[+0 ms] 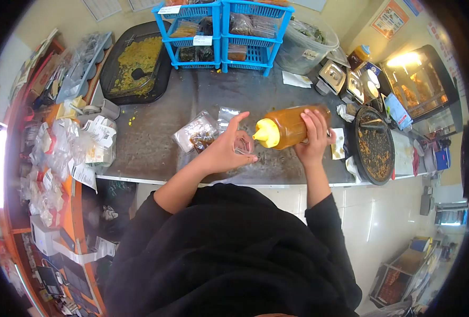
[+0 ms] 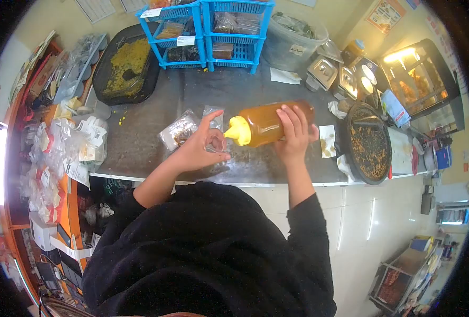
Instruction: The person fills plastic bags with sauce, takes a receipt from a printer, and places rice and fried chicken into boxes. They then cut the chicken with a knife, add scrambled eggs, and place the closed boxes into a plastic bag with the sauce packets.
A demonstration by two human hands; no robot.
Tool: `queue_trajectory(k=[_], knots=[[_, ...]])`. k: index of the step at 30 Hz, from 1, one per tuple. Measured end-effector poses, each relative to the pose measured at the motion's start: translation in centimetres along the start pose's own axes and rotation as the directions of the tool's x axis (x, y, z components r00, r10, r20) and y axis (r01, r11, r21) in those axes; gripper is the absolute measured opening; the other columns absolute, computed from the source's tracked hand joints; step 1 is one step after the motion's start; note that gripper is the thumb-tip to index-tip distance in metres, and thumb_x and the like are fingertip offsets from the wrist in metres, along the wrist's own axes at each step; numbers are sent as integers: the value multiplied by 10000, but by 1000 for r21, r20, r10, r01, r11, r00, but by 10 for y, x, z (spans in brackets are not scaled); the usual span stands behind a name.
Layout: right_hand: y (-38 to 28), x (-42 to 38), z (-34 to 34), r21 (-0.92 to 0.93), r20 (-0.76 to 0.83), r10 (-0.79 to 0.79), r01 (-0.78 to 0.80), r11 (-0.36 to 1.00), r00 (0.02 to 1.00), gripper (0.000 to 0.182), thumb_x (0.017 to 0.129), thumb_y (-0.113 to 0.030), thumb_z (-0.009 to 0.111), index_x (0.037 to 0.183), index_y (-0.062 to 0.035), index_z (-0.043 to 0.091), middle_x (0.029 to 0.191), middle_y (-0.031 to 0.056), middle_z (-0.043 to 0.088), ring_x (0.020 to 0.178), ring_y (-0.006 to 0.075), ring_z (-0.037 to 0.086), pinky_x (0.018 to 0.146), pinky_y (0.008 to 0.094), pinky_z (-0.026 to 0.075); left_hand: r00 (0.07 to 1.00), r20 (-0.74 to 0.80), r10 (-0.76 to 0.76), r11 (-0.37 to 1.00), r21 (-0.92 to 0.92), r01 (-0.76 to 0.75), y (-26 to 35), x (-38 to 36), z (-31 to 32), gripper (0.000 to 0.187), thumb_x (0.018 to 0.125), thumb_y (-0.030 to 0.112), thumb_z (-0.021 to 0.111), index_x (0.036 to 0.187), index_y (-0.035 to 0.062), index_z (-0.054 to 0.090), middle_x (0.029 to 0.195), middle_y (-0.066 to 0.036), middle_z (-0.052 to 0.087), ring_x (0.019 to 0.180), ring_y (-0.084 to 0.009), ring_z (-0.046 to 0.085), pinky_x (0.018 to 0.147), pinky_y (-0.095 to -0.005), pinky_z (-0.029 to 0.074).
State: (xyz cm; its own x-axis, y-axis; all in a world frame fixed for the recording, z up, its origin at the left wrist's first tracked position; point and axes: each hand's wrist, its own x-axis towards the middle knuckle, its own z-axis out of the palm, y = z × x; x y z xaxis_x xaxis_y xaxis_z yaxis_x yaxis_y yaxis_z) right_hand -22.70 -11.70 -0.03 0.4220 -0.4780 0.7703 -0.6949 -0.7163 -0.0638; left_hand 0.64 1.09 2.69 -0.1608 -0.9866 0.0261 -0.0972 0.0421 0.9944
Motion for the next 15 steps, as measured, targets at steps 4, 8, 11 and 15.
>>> queue_trajectory(k=[4, 8, 11, 15], knots=[[7, 34, -22, -138, -94, -221, 207, 968, 971, 400, 769, -171, 661, 1138, -309, 591, 1213, -119, 587, 1161, 119, 531, 998, 420, 146, 1000, -21, 3, 990, 139, 0, 12, 0, 1, 995, 733, 13, 745, 1458, 80, 66, 873, -66, 567, 797, -139, 539, 770, -289, 441], [7, 58, -38, -259, -133, -387, 345, 902, 912, 262, 862, -244, 581, 1083, -382, 619, 1197, -163, 593, 1136, 93, 543, 1005, 421, 141, 999, 12, 49, 996, 73, -50, 13, 2, 1, 983, 746, 15, 727, 1454, 71, 48, 882, -76, 567, 809, -145, 530, 797, -284, 430], [3, 71, -47, -294, -135, -446, 395, 871, 885, 245, 860, -259, 586, 1052, -406, 627, 1163, -170, 611, 1113, 77, 553, 1019, 421, 131, 997, 42, 61, 998, 17, -62, 9, 3, 1, 964, 763, 32, 711, 1445, 49, 30, 886, -88, 568, 817, -145, 527, 806, -269, 430], [-2, 88, -57, -309, -146, -490, 430, 848, 860, 229, 863, -267, 583, 1029, -417, 631, 1123, -191, 624, 1100, 65, 557, 1055, 397, 113, 994, 79, 73, 991, -116, -64, 11, 2, 1, 945, 779, 9, 690, 1445, 57, 22, 919, -83, 566, 831, -128, 519, 815, -273, 429]])
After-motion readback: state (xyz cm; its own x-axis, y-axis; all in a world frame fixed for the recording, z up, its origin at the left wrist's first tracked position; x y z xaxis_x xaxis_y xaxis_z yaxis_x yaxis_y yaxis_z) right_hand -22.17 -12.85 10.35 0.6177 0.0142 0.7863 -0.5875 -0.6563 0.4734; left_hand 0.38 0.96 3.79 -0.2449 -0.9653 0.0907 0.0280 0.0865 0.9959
